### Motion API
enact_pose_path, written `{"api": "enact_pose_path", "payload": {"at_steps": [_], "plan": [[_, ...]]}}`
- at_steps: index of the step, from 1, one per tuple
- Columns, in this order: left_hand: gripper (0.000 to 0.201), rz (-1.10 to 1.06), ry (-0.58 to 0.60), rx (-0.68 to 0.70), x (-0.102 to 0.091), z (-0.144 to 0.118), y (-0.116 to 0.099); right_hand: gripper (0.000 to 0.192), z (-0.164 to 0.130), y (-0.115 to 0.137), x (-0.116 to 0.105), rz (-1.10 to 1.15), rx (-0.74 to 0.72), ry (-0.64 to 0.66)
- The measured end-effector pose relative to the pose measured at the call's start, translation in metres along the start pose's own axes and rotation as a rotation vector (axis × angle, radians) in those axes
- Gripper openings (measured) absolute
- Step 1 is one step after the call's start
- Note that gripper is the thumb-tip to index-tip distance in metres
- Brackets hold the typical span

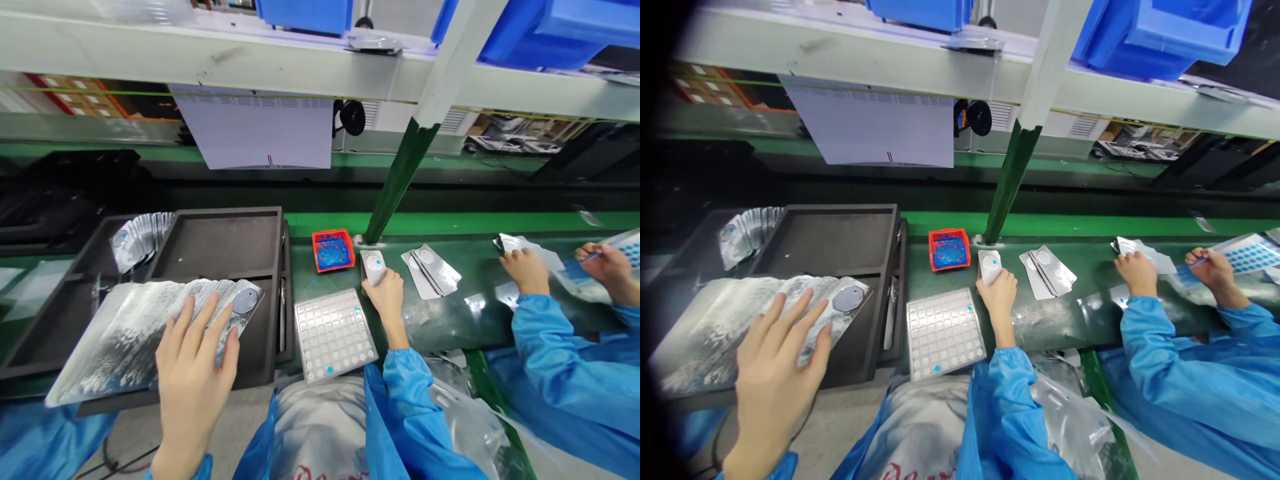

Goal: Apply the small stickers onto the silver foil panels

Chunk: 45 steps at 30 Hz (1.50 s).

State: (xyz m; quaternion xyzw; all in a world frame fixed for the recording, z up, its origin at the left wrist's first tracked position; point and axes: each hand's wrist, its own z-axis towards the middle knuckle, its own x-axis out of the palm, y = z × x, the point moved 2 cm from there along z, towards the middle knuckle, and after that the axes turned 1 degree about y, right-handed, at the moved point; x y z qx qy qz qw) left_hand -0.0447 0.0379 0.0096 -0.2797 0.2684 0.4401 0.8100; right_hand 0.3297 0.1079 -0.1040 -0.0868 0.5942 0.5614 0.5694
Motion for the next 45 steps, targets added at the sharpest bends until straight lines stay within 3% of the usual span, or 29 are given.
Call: {"api": "enact_pose_path", "payload": {"at_steps": [5,9,12,15,19,24,28,31,35,38,45], "plan": [[0.06,-0.251,-0.063,-0.001,-0.006,0.0,-0.05,0.043,0.001,-0.021,-0.015,0.135,0.032,-0.032],[0.036,-0.599,0.026,-0.103,0.027,-0.011,-0.089,0.042,-0.006,-0.024,-0.039,0.214,0.033,-0.072],[0.033,-0.967,0.225,-0.347,0.07,-0.016,-0.117,0.047,-0.03,-0.01,-0.062,0.271,-0.03,-0.1],[0.059,-1.449,0.497,-0.693,0.106,-0.013,-0.143,0.054,-0.069,0.019,-0.081,0.311,-0.217,-0.041],[0.064,-1.778,0.559,-1.06,0.118,0.0,-0.156,0.075,-0.115,0.053,-0.098,0.246,-0.402,0.09],[0.059,-1.681,0.453,-1.305,0.104,0.006,-0.141,0.097,-0.131,0.067,-0.106,0.226,-0.46,0.311],[0.057,-1.674,0.324,-1.402,0.094,0.005,-0.137,0.08,-0.134,0.078,-0.103,0.217,-0.512,0.237],[0.062,-1.631,0.3,-1.463,0.088,0.005,-0.134,0.065,-0.13,0.087,-0.104,0.18,-0.578,0.15],[0.073,-1.581,0.425,-1.347,0.078,0.007,-0.124,0.036,-0.104,0.091,-0.117,0.28,-0.696,-0.002],[0.07,-1.563,0.519,-1.24,0.071,0.007,-0.121,0.024,-0.085,0.093,-0.124,0.324,-0.802,0.036],[0.049,-1.397,0.477,-1.138,0.062,0.008,-0.119,0.013,-0.076,0.103,-0.129,0.258,-0.956,0.086]]}}
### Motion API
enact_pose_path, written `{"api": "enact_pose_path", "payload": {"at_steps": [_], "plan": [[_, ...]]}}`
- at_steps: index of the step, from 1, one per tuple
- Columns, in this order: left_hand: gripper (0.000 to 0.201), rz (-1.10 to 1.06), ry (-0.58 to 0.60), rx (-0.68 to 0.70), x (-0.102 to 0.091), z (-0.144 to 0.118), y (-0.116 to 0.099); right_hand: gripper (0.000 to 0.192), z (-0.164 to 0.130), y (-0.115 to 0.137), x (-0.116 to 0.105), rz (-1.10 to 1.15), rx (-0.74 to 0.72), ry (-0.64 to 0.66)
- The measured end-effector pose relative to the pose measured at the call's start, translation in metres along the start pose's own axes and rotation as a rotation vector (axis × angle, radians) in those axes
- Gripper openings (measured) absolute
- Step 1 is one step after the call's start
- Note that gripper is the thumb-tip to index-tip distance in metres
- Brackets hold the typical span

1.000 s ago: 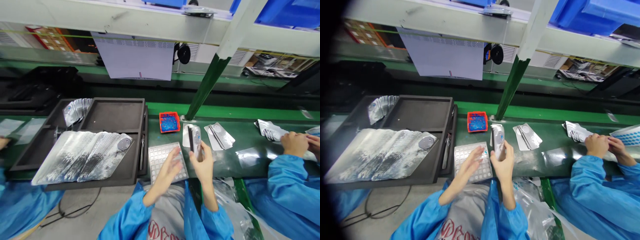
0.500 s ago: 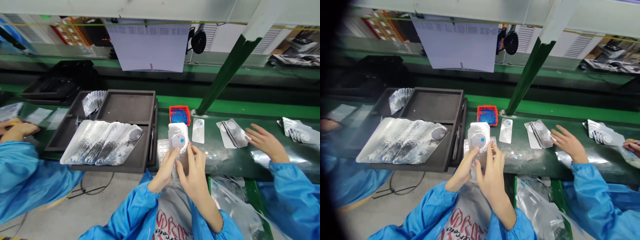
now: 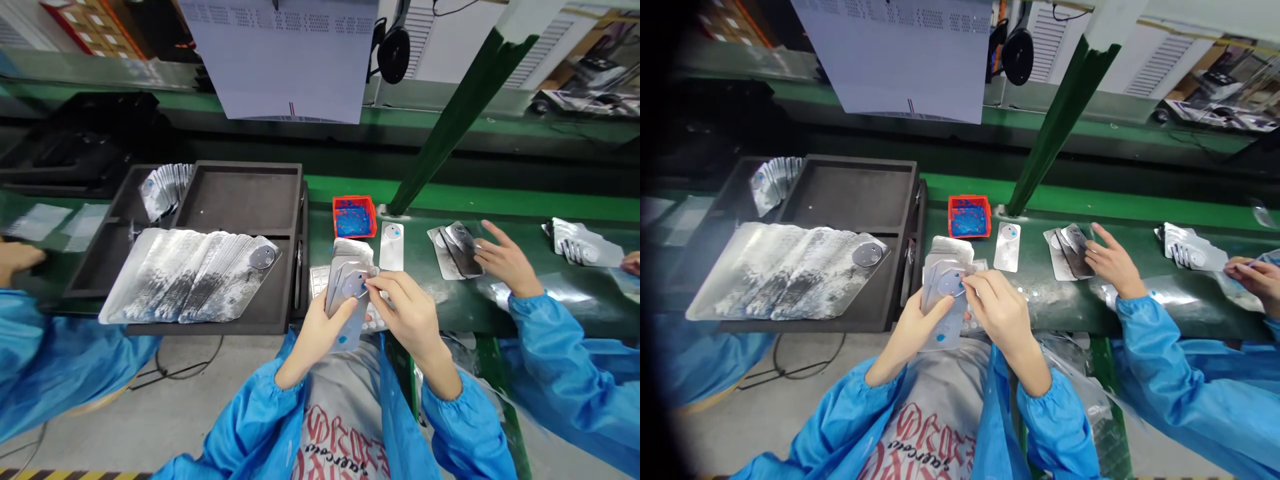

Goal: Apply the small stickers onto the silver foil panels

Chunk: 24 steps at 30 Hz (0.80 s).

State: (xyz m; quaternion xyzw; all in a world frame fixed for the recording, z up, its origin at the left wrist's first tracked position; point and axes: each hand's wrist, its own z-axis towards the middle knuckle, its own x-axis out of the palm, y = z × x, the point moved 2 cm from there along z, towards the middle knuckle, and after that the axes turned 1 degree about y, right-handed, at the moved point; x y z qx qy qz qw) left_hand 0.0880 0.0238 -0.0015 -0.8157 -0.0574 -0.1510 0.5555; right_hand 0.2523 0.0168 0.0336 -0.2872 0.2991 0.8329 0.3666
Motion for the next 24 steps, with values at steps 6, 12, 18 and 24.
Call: {"api": "enact_pose_path", "payload": {"at_steps": [6,12,18,24], "plan": [[0.061,-0.033,0.049,-0.052,-0.004,-0.008,0.002,0.02,-0.006,0.002,0.005,-0.057,-0.11,-0.091],[0.072,-0.026,-0.008,-0.098,-0.007,-0.007,0.009,0.03,-0.011,-0.002,0.006,-0.024,-0.169,-0.077],[0.071,-0.018,-0.125,-0.084,-0.005,-0.005,0.008,0.017,-0.01,0.001,0.006,0.138,-0.092,-0.005],[0.081,-0.117,-0.123,-0.169,-0.008,-0.006,0.007,0.016,0.0,-0.009,0.022,0.416,0.202,-0.155]]}}
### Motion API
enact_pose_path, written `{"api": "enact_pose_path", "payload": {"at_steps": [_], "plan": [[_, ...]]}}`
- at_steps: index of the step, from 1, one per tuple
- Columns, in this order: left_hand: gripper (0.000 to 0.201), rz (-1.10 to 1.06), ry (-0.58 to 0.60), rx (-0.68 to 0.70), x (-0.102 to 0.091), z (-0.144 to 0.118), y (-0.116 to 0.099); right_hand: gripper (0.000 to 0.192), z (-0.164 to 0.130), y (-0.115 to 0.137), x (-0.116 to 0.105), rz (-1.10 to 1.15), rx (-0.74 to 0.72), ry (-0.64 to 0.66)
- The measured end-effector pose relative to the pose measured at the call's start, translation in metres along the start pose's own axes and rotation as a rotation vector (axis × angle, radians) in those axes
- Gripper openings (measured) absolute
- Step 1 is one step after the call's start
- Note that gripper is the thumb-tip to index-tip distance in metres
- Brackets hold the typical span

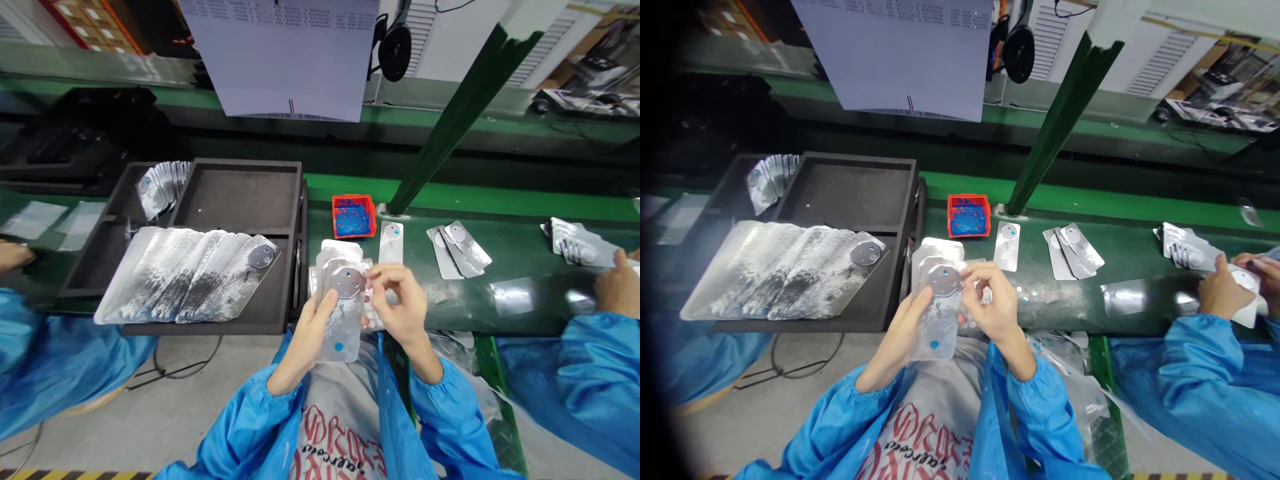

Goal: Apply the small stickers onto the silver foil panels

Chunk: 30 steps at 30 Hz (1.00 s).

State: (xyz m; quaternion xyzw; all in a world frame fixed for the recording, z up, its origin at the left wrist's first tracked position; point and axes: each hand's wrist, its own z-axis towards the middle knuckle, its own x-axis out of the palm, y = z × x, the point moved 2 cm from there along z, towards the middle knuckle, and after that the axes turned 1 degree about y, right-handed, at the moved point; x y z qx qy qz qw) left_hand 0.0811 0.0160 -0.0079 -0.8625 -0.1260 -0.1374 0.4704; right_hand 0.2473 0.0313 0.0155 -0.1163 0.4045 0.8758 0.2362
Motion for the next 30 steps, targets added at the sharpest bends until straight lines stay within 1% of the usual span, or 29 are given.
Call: {"api": "enact_pose_path", "payload": {"at_steps": [3,4,5,6,7,9,10,11,12,13,16,17,18,20,22,24,27,30], "plan": [[0.073,-0.048,0.011,-0.048,-0.007,-0.004,-0.002,0.009,0.027,-0.034,0.013,-0.018,0.116,-0.213],[0.068,-0.059,0.021,-0.045,-0.01,-0.006,-0.004,0.007,0.039,-0.049,0.018,-0.055,0.135,-0.243],[0.063,-0.064,0.032,-0.038,-0.012,-0.008,-0.006,0.009,0.052,-0.064,0.024,-0.102,0.156,-0.227],[0.059,-0.06,0.041,-0.029,-0.014,-0.01,-0.007,0.014,0.064,-0.08,0.029,-0.158,0.178,-0.167],[0.057,-0.046,0.041,-0.017,-0.017,-0.012,-0.009,0.018,0.075,-0.095,0.034,-0.219,0.193,-0.064],[0.055,-0.003,0.001,0.01,-0.022,-0.016,-0.013,0.019,0.089,-0.119,0.043,-0.342,0.207,0.189],[0.056,0.017,-0.029,0.025,-0.025,-0.019,-0.015,0.019,0.091,-0.127,0.045,-0.393,0.196,0.296],[0.058,0.03,-0.061,0.039,-0.028,-0.021,-0.017,0.019,0.089,-0.132,0.044,-0.431,0.173,0.368],[0.062,0.039,-0.09,0.048,-0.031,-0.023,-0.018,0.021,0.085,-0.135,0.041,-0.454,0.143,0.398],[0.066,0.046,-0.115,0.056,-0.034,-0.026,-0.02,0.024,0.078,-0.134,0.036,-0.462,0.111,0.391],[0.072,0.075,-0.175,0.082,-0.044,-0.031,-0.024,0.032,0.046,-0.123,0.011,-0.416,0.079,0.26],[0.072,0.085,-0.201,0.099,-0.047,-0.033,-0.024,0.031,0.033,-0.117,0.002,-0.387,0.093,0.233],[0.071,0.092,-0.231,0.12,-0.05,-0.033,-0.025,0.026,0.019,-0.11,-0.005,-0.353,0.106,0.236],[0.069,0.097,-0.288,0.155,-0.055,-0.033,-0.025,0.018,-0.01,-0.094,-0.013,-0.289,0.108,0.333],[0.065,0.105,-0.323,0.174,-0.059,-0.031,-0.023,0.018,-0.038,-0.077,-0.014,-0.249,0.096,0.462],[0.063,0.122,-0.332,0.196,-0.061,-0.027,-0.022,0.019,-0.061,-0.064,-0.011,-0.221,0.102,0.551],[0.06,0.145,-0.342,0.23,-0.06,-0.023,-0.022,0.017,-0.085,-0.049,-0.008,-0.196,0.109,0.633],[0.058,0.149,-0.344,0.231,-0.055,-0.022,-0.024,0.014,-0.097,-0.041,-0.008,-0.251,0.039,0.673]]}}
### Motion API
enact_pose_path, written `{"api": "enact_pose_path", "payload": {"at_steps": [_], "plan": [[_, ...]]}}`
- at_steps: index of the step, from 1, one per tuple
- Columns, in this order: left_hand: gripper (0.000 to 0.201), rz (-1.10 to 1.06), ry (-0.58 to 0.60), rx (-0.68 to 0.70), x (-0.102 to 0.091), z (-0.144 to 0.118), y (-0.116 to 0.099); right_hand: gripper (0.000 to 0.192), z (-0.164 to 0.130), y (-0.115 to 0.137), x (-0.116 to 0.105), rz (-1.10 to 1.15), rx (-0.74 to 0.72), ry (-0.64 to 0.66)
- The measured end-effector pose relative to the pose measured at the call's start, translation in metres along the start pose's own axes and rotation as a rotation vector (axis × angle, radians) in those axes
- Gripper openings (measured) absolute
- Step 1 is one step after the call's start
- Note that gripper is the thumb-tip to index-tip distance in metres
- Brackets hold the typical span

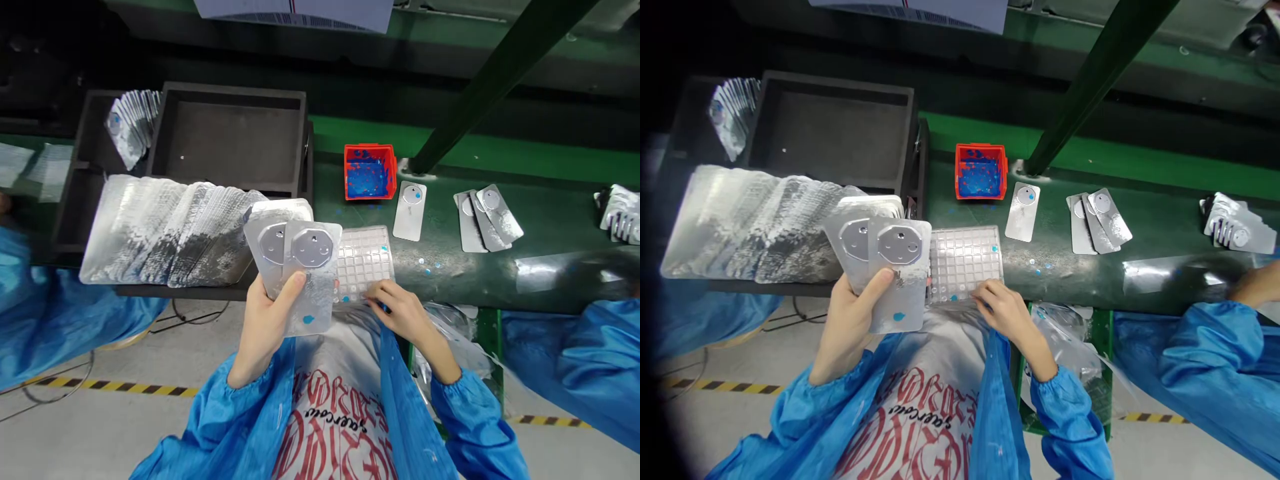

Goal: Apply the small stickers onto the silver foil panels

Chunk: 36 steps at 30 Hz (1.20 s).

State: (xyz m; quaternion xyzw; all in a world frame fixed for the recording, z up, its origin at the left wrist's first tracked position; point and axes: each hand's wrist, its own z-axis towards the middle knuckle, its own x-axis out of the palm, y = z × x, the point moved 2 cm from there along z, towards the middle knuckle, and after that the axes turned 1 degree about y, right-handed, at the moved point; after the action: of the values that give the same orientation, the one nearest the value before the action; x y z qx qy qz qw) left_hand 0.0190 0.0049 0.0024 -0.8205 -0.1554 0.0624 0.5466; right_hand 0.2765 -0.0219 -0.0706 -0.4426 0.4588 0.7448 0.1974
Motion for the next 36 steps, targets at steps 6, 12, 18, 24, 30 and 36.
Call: {"api": "enact_pose_path", "payload": {"at_steps": [6,12,18,24,30,36], "plan": [[0.055,0.016,0.01,-0.034,0.004,-0.004,0.002,0.008,-0.004,0.004,0.003,-0.129,-0.048,0.052],[0.054,-0.032,0.105,-0.079,0.004,-0.001,0.011,0.012,0.004,0.008,0.005,-0.09,0.013,0.109],[0.053,0.003,0.139,-0.08,0.009,0.001,0.014,0.016,0.015,0.015,-0.015,0.433,0.224,-0.105],[0.041,0.087,0.175,0.001,0.023,0.003,0.02,0.015,0.04,0.039,-0.043,0.681,0.41,-0.387],[0.035,0.147,0.185,0.102,0.032,0.002,0.017,0.014,0.063,0.05,-0.054,0.807,0.426,-0.472],[0.029,0.133,0.172,0.156,0.037,-0.001,0.017,0.022,0.071,0.048,-0.047,0.959,0.473,-0.451]]}}
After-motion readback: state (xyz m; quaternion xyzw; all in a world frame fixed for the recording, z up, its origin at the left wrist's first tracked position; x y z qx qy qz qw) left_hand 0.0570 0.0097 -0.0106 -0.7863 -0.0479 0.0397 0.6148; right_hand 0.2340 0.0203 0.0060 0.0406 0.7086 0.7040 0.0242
